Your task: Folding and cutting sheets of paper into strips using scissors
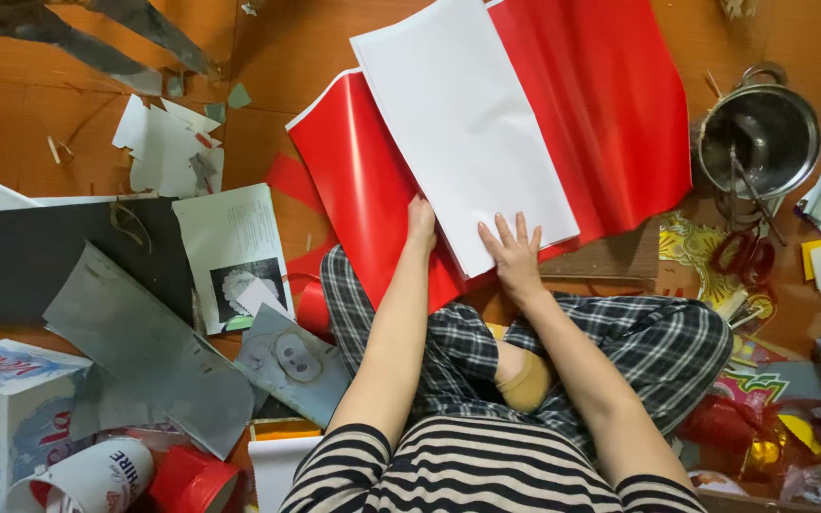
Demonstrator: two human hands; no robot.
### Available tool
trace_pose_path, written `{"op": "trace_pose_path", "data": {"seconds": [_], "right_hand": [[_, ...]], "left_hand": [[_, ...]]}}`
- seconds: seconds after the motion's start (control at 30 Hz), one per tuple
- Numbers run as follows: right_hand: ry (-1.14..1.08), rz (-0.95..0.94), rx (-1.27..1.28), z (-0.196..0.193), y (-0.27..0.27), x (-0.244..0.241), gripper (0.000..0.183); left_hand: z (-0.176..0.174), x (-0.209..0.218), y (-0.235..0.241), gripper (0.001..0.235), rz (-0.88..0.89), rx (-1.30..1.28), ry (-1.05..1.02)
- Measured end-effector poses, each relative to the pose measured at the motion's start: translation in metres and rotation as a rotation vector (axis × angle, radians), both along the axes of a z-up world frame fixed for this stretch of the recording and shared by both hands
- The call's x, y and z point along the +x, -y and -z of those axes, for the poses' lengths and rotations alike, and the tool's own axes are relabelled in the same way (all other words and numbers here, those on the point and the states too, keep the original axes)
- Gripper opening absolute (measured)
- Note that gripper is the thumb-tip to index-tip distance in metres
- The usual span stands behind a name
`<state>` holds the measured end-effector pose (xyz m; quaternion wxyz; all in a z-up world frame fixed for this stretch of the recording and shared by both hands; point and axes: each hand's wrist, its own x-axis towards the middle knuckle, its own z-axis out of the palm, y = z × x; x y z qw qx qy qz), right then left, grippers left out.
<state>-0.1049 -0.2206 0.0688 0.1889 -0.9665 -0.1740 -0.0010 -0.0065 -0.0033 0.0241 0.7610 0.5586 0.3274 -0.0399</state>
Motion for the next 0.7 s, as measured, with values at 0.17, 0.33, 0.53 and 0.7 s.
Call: {"op": "trace_pose_path", "data": {"seconds": [0.17,0.33,0.53,0.7], "right_hand": [[0.002,0.010,0.021,0.011,-0.015,-0.012,0.085],[0.071,-0.119,0.023,0.004,-0.016,-0.004,0.085],[0.034,0.000,0.011,0.020,-0.021,-0.006,0.078],[-0.150,-0.028,-0.090,0.017,-0.018,-0.008,0.073]], "left_hand": [[0.001,0.004,-0.003,0.037,0.090,0.448,0.030],[-0.051,-0.001,0.002,0.077,0.048,0.510,0.098],[-0.037,0.012,-0.007,0.033,0.049,0.419,0.020],[-0.016,0.030,-0.009,0.034,0.101,0.536,-0.174]]}}
